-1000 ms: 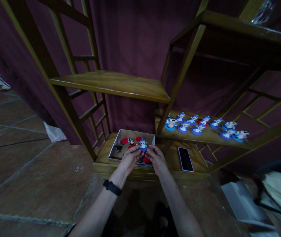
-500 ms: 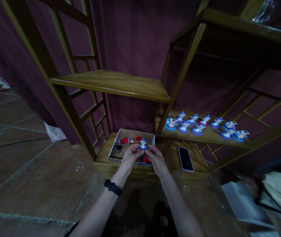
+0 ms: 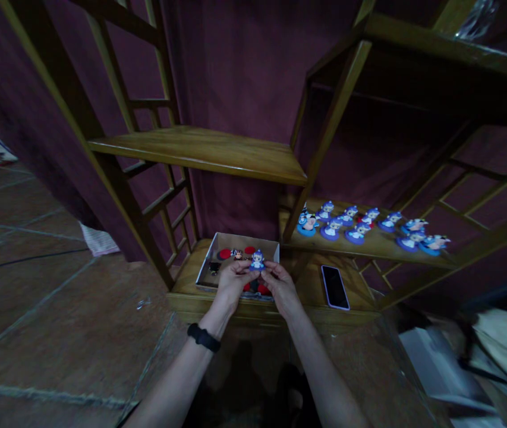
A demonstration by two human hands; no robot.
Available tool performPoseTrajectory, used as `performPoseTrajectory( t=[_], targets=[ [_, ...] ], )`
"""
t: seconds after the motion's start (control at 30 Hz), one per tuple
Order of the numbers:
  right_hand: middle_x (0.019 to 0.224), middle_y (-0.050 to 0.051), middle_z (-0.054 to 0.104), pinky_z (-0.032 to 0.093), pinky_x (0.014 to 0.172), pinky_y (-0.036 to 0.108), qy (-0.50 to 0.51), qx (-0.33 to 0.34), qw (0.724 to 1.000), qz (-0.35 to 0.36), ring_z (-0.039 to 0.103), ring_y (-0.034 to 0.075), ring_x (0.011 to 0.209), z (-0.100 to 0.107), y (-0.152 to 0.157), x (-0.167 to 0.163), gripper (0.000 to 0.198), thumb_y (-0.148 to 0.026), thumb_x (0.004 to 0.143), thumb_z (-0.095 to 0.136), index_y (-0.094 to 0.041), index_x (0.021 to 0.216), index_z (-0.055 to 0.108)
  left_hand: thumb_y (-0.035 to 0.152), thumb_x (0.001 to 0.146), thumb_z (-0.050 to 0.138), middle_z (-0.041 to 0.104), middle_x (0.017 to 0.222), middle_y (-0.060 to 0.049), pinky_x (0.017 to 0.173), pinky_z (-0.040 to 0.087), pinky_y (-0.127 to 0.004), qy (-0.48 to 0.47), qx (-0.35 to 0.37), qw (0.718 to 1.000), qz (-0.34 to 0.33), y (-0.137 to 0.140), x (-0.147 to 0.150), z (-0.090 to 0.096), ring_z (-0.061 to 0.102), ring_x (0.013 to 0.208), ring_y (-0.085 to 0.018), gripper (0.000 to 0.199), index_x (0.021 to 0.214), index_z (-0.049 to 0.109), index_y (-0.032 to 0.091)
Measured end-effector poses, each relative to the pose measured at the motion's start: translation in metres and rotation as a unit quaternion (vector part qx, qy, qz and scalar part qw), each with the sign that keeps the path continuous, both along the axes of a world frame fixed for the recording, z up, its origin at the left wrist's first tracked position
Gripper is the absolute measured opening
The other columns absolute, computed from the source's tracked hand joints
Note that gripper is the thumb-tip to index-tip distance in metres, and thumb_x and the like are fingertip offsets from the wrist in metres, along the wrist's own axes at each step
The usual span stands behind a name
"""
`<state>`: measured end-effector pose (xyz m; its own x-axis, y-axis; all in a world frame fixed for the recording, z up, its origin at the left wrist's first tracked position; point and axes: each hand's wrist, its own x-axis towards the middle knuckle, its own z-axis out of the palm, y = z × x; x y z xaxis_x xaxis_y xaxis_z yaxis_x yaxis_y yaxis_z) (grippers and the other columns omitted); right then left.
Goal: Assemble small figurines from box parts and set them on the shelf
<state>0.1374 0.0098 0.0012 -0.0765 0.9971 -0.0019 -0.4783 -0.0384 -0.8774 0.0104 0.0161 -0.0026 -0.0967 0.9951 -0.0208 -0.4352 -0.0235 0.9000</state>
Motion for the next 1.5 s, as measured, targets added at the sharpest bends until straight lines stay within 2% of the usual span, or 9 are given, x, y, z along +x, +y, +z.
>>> performPoseTrajectory(
  t=[0.3,0.5,0.67,0.77,1.0,1.1,1.4,1.5],
  targets=[
    [0.085,-0.001,0.065,0.047,0.075,0.030,-0.057,0.010,0.998,-0.005,0.059,0.015,0.079,0.000,0.000,0.000,0.029,-0.033,0.063,0.069,-0.023,0.089,0.061,0.019,0.054,0.077,0.067,0.081,-0.003,0.074,0.044,-0.028,0.011,0.013,1.000,-0.009,-0.002,0.002,0.000,0.060,0.073,-0.013,0.038,0.089,0.062,0.014],
    [0.086,-0.001,0.065,0.047,0.074,0.029,-0.104,0.000,0.994,-0.027,0.059,0.016,0.080,0.003,0.001,-0.001,0.027,-0.037,0.064,0.067,-0.022,0.086,0.063,0.016,0.052,0.077,0.066,0.080,-0.002,0.072,0.045,-0.027,0.014,0.008,1.000,-0.014,-0.002,0.001,0.001,0.059,0.072,-0.013,0.039,0.088,0.060,0.015],
    [0.089,-0.001,0.068,0.044,0.082,0.030,-0.136,0.024,0.990,-0.016,0.060,0.017,0.084,0.001,0.006,0.004,0.031,-0.037,0.065,0.066,-0.021,0.092,0.064,0.012,0.052,0.075,0.067,0.084,-0.003,0.071,0.045,-0.026,0.032,0.013,0.997,-0.068,-0.006,0.004,0.005,0.059,0.076,-0.014,0.038,0.087,0.061,0.016],
    [0.089,0.000,0.069,0.044,0.083,0.031,-0.181,0.048,0.982,-0.022,0.060,0.017,0.084,-0.003,0.010,0.008,0.034,-0.037,0.065,0.066,-0.019,0.094,0.065,0.012,0.052,0.075,0.066,0.083,-0.003,0.070,0.045,-0.026,0.034,0.011,0.997,-0.076,-0.009,0.009,0.006,0.059,0.074,-0.013,0.038,0.087,0.061,0.016],
    [0.086,0.002,0.068,0.044,0.080,0.032,-0.252,0.077,0.964,-0.036,0.059,0.018,0.080,-0.007,0.015,0.013,0.030,-0.037,0.069,0.062,-0.018,0.091,0.065,0.011,0.048,0.077,0.065,0.081,-0.002,0.071,0.046,-0.027,0.038,0.007,0.999,-0.024,-0.010,0.017,0.000,0.059,0.071,-0.012,0.044,0.087,0.057,0.015],
    [0.085,0.002,0.067,0.044,0.078,0.031,-0.271,0.099,0.957,-0.027,0.058,0.018,0.079,-0.007,0.015,0.015,0.027,-0.036,0.070,0.061,-0.017,0.090,0.065,0.012,0.046,0.078,0.065,0.078,-0.002,0.071,0.046,-0.028,0.039,0.000,0.999,-0.031,-0.010,0.016,-0.001,0.059,0.070,-0.013,0.045,0.085,0.057,0.014],
    [0.084,0.002,0.066,0.045,0.077,0.030,-0.282,0.105,0.953,-0.020,0.058,0.018,0.079,-0.010,0.015,0.016,0.027,-0.037,0.069,0.062,-0.017,0.087,0.064,0.014,0.044,0.080,0.067,0.078,-0.002,0.071,0.046,-0.028,0.040,-0.016,0.998,-0.046,-0.012,0.013,0.002,0.060,0.071,-0.013,0.044,0.083,0.060,0.014],
    [0.084,0.002,0.067,0.045,0.078,0.031,-0.255,0.090,0.963,-0.015,0.058,0.018,0.080,-0.007,0.013,0.015,0.030,-0.039,0.068,0.063,-0.017,0.088,0.065,0.014,0.046,0.079,0.067,0.079,-0.002,0.071,0.046,-0.028,0.033,-0.016,0.998,-0.052,-0.012,0.013,0.003,0.060,0.070,-0.013,0.043,0.084,0.060,0.014]
  ],
)
